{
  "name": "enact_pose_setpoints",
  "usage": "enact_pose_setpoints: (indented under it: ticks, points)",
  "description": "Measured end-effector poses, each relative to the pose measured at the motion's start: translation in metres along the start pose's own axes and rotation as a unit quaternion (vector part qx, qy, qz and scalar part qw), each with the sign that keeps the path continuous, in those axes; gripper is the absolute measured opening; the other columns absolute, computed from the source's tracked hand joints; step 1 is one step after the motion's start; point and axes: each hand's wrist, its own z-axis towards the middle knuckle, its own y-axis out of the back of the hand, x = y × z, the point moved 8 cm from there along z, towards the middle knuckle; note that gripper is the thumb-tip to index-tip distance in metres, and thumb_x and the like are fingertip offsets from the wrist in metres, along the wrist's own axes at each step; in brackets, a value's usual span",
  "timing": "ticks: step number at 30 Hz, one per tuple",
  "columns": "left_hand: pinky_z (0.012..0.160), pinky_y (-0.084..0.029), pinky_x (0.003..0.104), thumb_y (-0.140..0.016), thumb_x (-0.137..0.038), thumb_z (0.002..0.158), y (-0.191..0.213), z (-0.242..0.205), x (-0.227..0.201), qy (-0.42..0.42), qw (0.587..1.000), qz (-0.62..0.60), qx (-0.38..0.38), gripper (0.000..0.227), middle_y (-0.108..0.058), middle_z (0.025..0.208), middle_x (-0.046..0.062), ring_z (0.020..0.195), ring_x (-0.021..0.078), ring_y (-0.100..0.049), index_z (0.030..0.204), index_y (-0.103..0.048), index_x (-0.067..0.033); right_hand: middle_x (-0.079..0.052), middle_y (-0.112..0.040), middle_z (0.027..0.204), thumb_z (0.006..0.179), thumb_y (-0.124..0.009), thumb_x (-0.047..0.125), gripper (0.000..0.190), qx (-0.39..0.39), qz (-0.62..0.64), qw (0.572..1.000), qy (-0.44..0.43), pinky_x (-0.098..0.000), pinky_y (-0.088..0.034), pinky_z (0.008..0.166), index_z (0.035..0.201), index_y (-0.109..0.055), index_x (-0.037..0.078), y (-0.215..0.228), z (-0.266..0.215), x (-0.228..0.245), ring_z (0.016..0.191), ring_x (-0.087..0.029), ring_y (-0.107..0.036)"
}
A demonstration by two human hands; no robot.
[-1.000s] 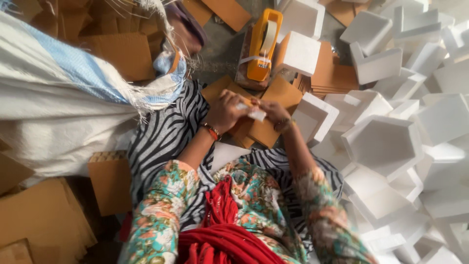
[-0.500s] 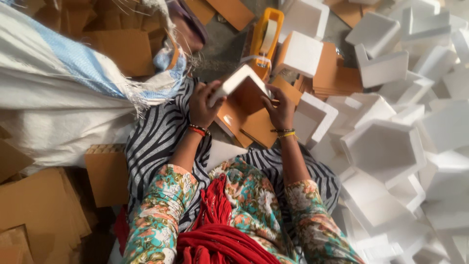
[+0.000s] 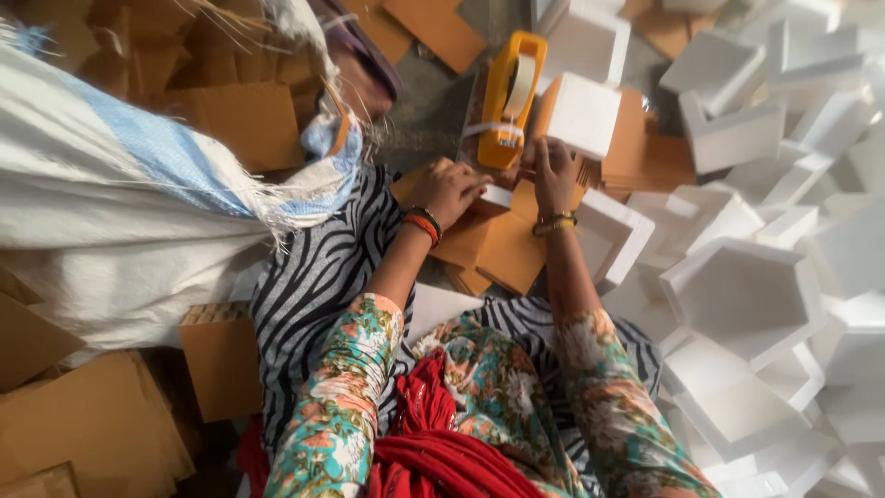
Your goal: The person sits on the floor and assembles small cardboard boxes by folding flaps and inserting white foam inserts. They use a handheld tape dispenser to seal the boxes and place the finished units aside.
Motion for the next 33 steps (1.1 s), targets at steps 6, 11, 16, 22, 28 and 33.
enact_pose_setpoints:
  ticks: [6,11,16,22,28,33]
  points:
    - [0.094,-0.048,0.042,-0.072,-0.035,0.090,0.009,0.001,-0.001,-0.009,0.998,0.007,-0.058,0.017,-0.072,0.099,-0.003,0.101,0.0234,-0.062,0.104,-0.081,-0.0307,-0.001,-0.069,0.067,0.100,-0.068,0.040,0.042,-0.054,-0.352,0.931,0.080,-0.0217,-0.043,0.052,0.081,-0.075,0.003,-0.029,0.033,0.040,0.059,-0.008,-0.061]
    - [0.090,-0.050,0.041,-0.070,-0.036,0.092,-0.005,0.000,0.002,0.071,0.995,-0.017,-0.073,0.015,-0.071,0.098,-0.004,0.102,0.0224,-0.062,0.101,-0.080,-0.0306,0.001,-0.055,0.058,0.100,-0.067,0.039,0.039,-0.014,-0.218,0.976,-0.012,-0.0267,-0.034,0.047,0.079,-0.073,0.007,-0.012,-0.093,0.002,0.051,-0.008,-0.047]
    - [0.090,-0.051,0.041,-0.071,-0.039,0.096,-0.005,0.004,-0.002,0.064,0.996,-0.005,-0.059,0.017,-0.071,0.100,-0.004,0.104,0.0233,-0.062,0.096,-0.079,-0.0232,-0.003,-0.067,0.063,0.096,-0.071,0.046,0.040,0.027,-0.449,0.893,0.009,-0.0325,-0.049,0.058,0.079,-0.079,0.010,-0.014,-0.099,-0.019,0.060,-0.013,-0.063]
    - [0.090,-0.051,0.044,-0.069,-0.034,0.093,0.012,-0.002,-0.013,0.012,0.995,0.004,-0.095,0.018,-0.072,0.099,-0.003,0.102,0.0249,-0.062,0.105,-0.079,-0.0265,-0.012,-0.073,0.104,0.085,-0.082,0.048,0.054,0.182,-0.571,0.786,0.149,-0.0418,-0.053,0.075,0.113,-0.072,0.003,-0.028,-0.063,0.008,0.091,-0.024,-0.068]
    - [0.092,-0.050,0.044,-0.077,-0.028,0.082,0.009,-0.002,-0.018,0.017,0.997,-0.013,-0.070,0.031,-0.070,0.103,0.002,0.106,0.0275,-0.060,0.112,-0.076,-0.0204,-0.010,-0.077,0.103,0.098,-0.070,0.044,0.046,0.167,-0.221,0.942,-0.188,-0.0303,-0.058,0.072,0.113,-0.079,0.002,0.002,0.019,-0.053,0.090,-0.014,-0.073]
    - [0.100,-0.044,0.046,-0.078,-0.017,0.074,0.007,-0.011,-0.038,-0.069,0.993,0.043,-0.080,0.043,-0.070,0.111,0.002,0.109,0.0253,-0.060,0.116,-0.073,-0.0156,-0.006,-0.076,0.104,0.092,-0.074,0.024,0.028,0.351,-0.422,0.835,-0.040,-0.0271,-0.059,0.075,0.116,-0.079,0.009,0.009,0.037,-0.077,0.090,-0.016,-0.071]
